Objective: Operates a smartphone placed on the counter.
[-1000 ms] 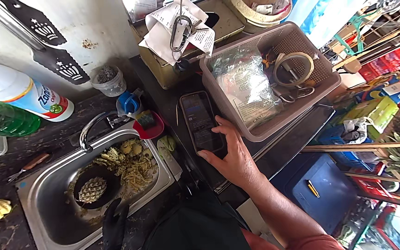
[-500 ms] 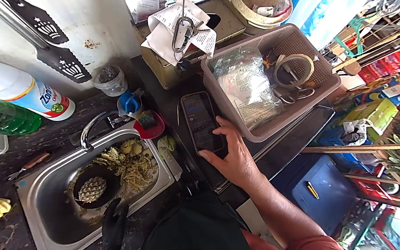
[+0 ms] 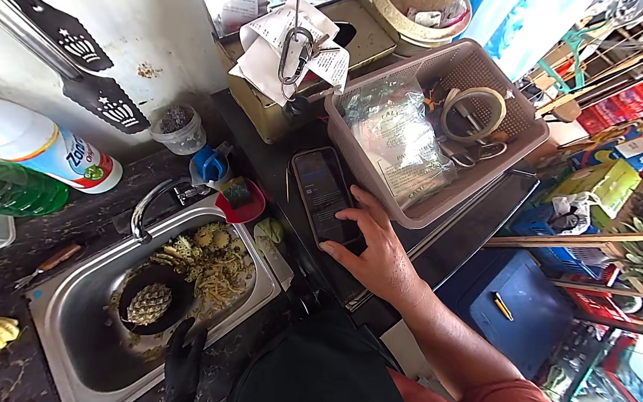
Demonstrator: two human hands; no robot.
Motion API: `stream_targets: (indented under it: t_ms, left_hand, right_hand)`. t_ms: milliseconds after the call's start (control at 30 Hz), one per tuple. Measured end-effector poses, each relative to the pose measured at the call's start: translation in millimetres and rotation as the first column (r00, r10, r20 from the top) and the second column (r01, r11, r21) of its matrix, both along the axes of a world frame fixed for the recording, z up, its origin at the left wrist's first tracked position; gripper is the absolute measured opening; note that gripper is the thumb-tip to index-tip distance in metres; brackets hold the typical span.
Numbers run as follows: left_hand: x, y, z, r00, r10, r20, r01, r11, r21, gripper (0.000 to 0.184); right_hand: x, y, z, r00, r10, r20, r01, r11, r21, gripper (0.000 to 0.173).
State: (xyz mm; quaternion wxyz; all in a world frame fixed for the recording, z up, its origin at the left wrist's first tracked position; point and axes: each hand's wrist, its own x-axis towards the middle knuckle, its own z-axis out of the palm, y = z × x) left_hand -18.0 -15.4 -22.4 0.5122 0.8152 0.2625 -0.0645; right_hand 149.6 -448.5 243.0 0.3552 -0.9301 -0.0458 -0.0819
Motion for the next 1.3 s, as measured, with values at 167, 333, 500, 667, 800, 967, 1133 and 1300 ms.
stream_targets:
  t_ms: [167, 333, 500, 667, 800, 967, 1133, 1300]
  left_hand:
    - [-1, 1, -1, 1.000, -0.015, 0.003, 0.015, 1.000, 0.000, 0.060]
    - [0, -1, 2, 1.000, -0.018, 0.006, 0.018, 1.000, 0.010, 0.061]
    - [0, -2, 3, 1.000, -0.010, 0.003, 0.010, 1.000, 0.001, 0.061]
    - [1, -3, 5, 1.000, -0.014, 0.006, 0.014, 1.000, 0.004, 0.059]
    - [1, -3, 5, 1.000, -0.009, 0.004, 0.009, 1.000, -0.007, 0.058]
    - [1, -5, 7, 1.000, 0.007, 0.003, -0.007, 1.000, -0.011, 0.059]
    - [1, -3, 4, 1.000, 0.000, 0.001, 0.000, 1.000, -0.021, 0.060]
    - [-1, -1, 3, 1.000, 0.007, 0.012, -0.007, 1.000, -0.017, 0.061]
  right_hand:
    - [-1, -1, 1, 1.000, -0.009, 0.009, 0.009, 0.999, 0.032, 0.065]
    - [0, -1, 0, 1.000, -0.006, 0.027, 0.005, 0.999, 0.032, 0.062]
    - [-1, 0, 1, 1.000, -0.004, 0.030, 0.003, 0.999, 0.035, 0.054]
    - [0, 0, 1, 1.000, -0.006, 0.030, 0.005, 1.000, 0.027, 0.056]
    - [0, -1, 0, 1.000, -0.001, 0.022, 0.001, 1.000, 0.025, 0.065]
    - [0, -1, 0, 1.000, -0.005, 0.025, 0.004, 1.000, 0.026, 0.056]
    - [-1, -1, 0, 1.000, 0.002, 0.028, -0.004, 0.999, 0.045, 0.054]
    - [-14, -2, 6, 0.999, 0.029, 0.039, -0.029, 1.000, -0.003, 0.054]
